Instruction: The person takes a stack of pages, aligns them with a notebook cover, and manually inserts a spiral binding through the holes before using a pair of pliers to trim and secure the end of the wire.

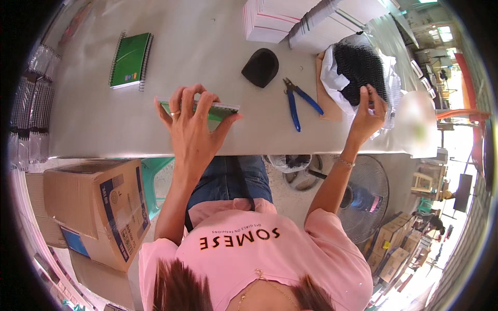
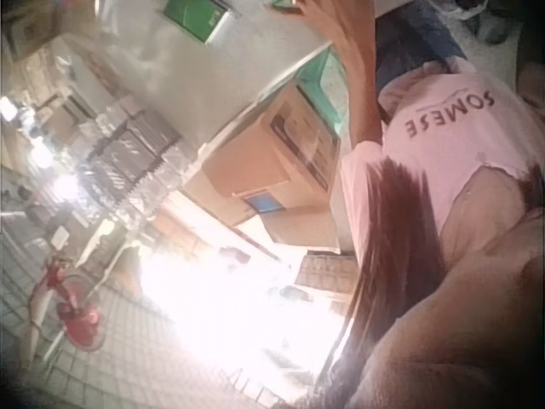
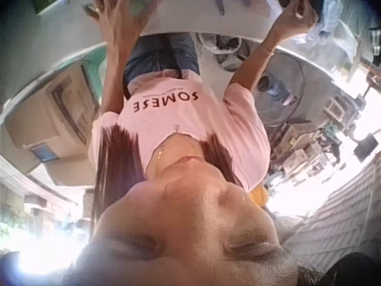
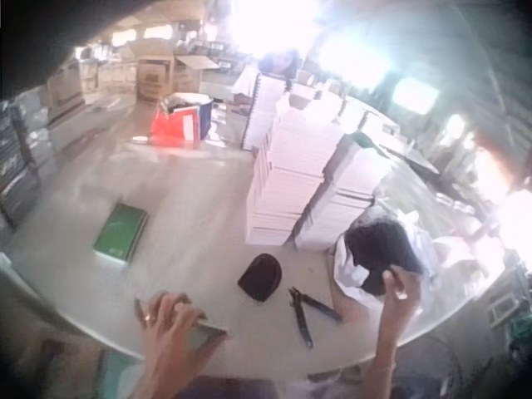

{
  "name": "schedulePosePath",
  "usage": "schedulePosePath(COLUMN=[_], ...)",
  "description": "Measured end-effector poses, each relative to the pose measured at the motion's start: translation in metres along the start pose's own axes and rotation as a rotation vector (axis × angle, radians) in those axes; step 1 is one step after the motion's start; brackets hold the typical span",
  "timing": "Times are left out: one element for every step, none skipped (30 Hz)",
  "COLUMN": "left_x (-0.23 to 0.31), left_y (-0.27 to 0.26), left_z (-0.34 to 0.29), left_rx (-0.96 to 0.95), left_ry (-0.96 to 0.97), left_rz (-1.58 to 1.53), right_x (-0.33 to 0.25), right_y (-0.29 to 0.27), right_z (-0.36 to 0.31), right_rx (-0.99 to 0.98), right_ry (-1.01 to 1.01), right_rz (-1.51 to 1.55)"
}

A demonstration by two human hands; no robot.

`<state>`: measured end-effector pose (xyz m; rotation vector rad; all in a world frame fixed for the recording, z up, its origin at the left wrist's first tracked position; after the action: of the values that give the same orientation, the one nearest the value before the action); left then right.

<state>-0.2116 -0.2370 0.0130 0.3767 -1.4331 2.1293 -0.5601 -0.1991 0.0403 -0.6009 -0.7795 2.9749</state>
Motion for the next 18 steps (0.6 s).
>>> schedulePosePath(left_x=[0.0, -0.001, -0.001, -0.001, -0.001, -0.001, -0.001, -0.001, 0.0, 0.0, 0.0, 0.0, 0.0, -0.001, -0.001, -0.002, -0.003, -0.004], left_y=[0.001, 0.001, 0.002, 0.002, 0.003, 0.002, 0.002, 0.002, 0.002, 0.001, 0.001, 0.001, 0.001, 0.002, 0.002, 0.003, 0.003, 0.003], left_z=[0.0, 0.0, 0.0, 0.0, 0.001, 0.001, 0.001, 0.001, 0.002, 0.002, 0.002, 0.002, 0.001, 0.001, 0.001, 0.001, 0.0, 0.0], left_rx=[-0.006, -0.007, -0.008, -0.008, -0.007, -0.003, 0.002, 0.008, 0.009, 0.007, 0.005, 0.004, 0.004, 0.002, 0.003, 0.001, -0.005, -0.007], left_ry=[-0.001, 0.001, 0.001, 0.002, 0.002, 0.004, 0.007, 0.008, 0.008, 0.007, 0.007, 0.009, 0.01, 0.01, 0.009, 0.008, 0.006, 0.012], left_rz=[-0.005, -0.013, -0.011, -0.009, -0.006, -0.001, 0.005, 0.011, 0.014, 0.017, 0.02, 0.017, 0.014, 0.013, 0.012, 0.018, 0.025, 0.012], right_x=[-0.001, -0.002, -0.003, -0.004, -0.004, -0.004, -0.004, -0.003, -0.001, 0.0, 0.002, 0.003, 0.004, 0.005, 0.004, 0.003, 0.001, 0.002], right_y=[-0.001, -0.001, -0.001, 0.0, 0.0, 0.002, 0.003, 0.004, 0.005, 0.006, 0.006, 0.006, 0.005, 0.004, 0.006, 0.008, 0.01, 0.01], right_z=[0.003, 0.005, 0.007, 0.009, 0.011, 0.013, 0.014, 0.015, 0.015, 0.015, 0.015, 0.015, 0.014, 0.013, 0.014, 0.014, 0.014, 0.015], right_rx=[0.031, 0.066, 0.081, 0.104, 0.146, 0.111, 0.095, 0.079, 0.045, 0.009, -0.007, 0.032, 0.088, 0.148, 0.052, -0.042, -0.133, -0.061], right_ry=[0.001, 0.028, 0.059, 0.061, 0.046, 0.041, 0.018, -0.006, -0.005, -0.003, 0.021, 0.016, 0.033, 0.074, 0.006, -0.035, -0.075, -0.052], right_rz=[0.046, 0.063, 0.052, 0.043, 0.024, 0.029, 0.024, 0.019, 0.009, -0.002, -0.027, -0.005, 0.005, -0.006, 0.011, 0.011, 0.009, 0.034])
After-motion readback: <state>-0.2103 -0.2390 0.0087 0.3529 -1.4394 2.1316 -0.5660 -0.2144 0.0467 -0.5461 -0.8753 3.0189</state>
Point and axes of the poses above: each hand's wrist, its own z-axis towards the middle knuckle, its own y-axis out of the palm, x = y × z, the point moved 2 cm from there along z, towards the middle knuckle, and after that the axes turned 10 degrees about -y, right-handed, at the moved point
